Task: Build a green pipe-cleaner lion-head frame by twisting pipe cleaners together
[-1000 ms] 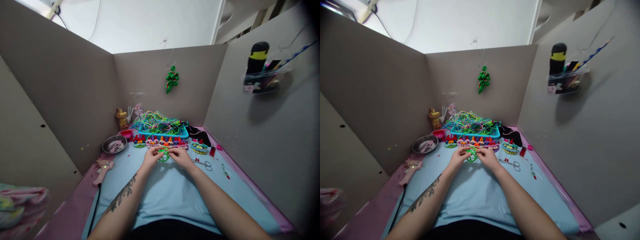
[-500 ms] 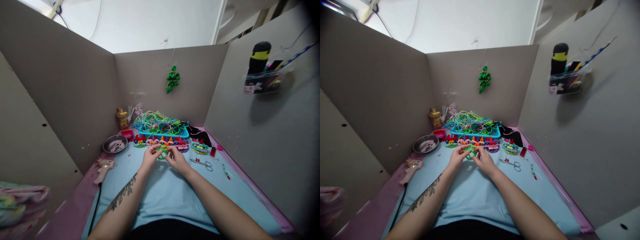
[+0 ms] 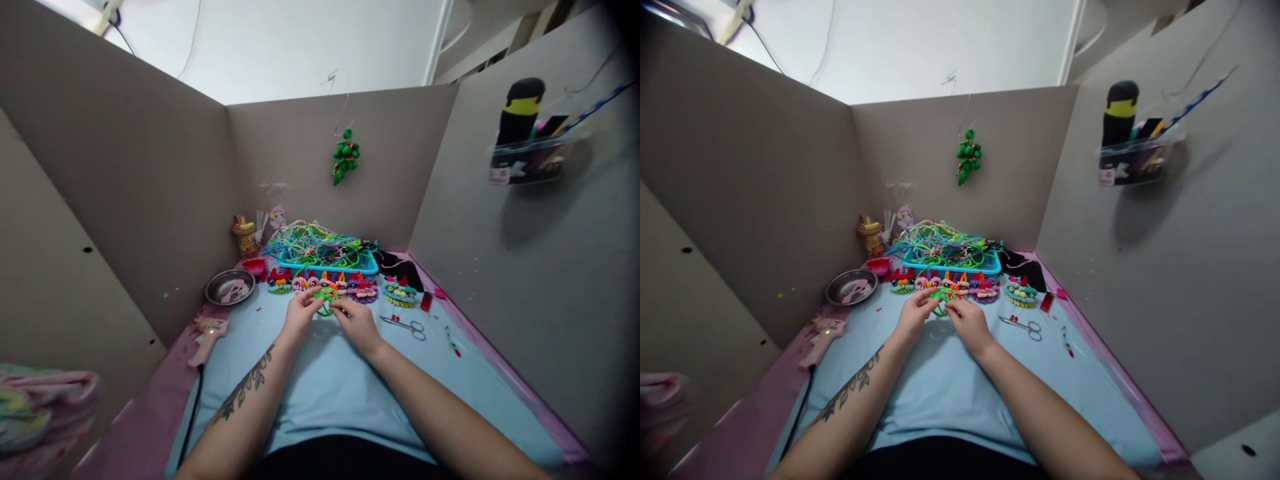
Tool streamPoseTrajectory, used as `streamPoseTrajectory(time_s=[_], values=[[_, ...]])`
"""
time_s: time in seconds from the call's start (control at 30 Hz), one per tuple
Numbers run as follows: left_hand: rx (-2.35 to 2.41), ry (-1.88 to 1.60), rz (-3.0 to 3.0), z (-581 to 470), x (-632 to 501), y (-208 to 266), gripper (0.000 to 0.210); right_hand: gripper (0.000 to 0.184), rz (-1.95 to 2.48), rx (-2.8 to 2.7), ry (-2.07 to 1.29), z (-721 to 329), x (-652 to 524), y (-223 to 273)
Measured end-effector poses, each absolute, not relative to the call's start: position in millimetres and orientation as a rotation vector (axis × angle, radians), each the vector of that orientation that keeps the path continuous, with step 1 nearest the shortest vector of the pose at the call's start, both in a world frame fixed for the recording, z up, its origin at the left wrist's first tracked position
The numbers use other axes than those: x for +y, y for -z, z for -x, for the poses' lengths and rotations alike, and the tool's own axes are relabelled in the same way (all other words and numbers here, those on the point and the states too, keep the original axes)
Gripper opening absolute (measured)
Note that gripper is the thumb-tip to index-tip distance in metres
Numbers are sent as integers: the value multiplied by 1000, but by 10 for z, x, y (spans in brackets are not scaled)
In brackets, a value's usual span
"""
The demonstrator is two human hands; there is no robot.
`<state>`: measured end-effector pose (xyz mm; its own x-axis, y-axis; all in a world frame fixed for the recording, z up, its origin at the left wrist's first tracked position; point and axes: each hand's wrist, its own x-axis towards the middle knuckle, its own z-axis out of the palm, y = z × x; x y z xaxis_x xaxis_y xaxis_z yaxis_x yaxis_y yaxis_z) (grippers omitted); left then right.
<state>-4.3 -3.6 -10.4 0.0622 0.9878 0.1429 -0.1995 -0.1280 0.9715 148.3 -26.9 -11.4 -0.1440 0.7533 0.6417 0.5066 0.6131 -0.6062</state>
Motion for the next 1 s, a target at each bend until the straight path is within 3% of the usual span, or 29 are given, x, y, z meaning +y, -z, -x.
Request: streamPoseTrajectory(time_s=[0.43,0.57,0.63,0.77,0.87,1.0], values=[[966,-1509,-1321,31,-21,129,38,16,833,-1947,-435,-1552,-267,29],[921,-1417,-1378,25,-25,135,38,31,880,-1714,-656,-1591,-215,61],[897,-1387,-1396,16,-32,138,37,30,952,-1611,-605,-1597,-177,78],[861,-1380,-1406,-4,-55,135,53,16,1048,-1674,-380,-1592,-109,103],[865,-1405,-1378,-14,-58,140,68,13,1070,-1689,-419,-1581,-81,122],[859,-1417,-1329,-12,-39,165,72,13,1075,-1691,-451,-1569,-91,121]])
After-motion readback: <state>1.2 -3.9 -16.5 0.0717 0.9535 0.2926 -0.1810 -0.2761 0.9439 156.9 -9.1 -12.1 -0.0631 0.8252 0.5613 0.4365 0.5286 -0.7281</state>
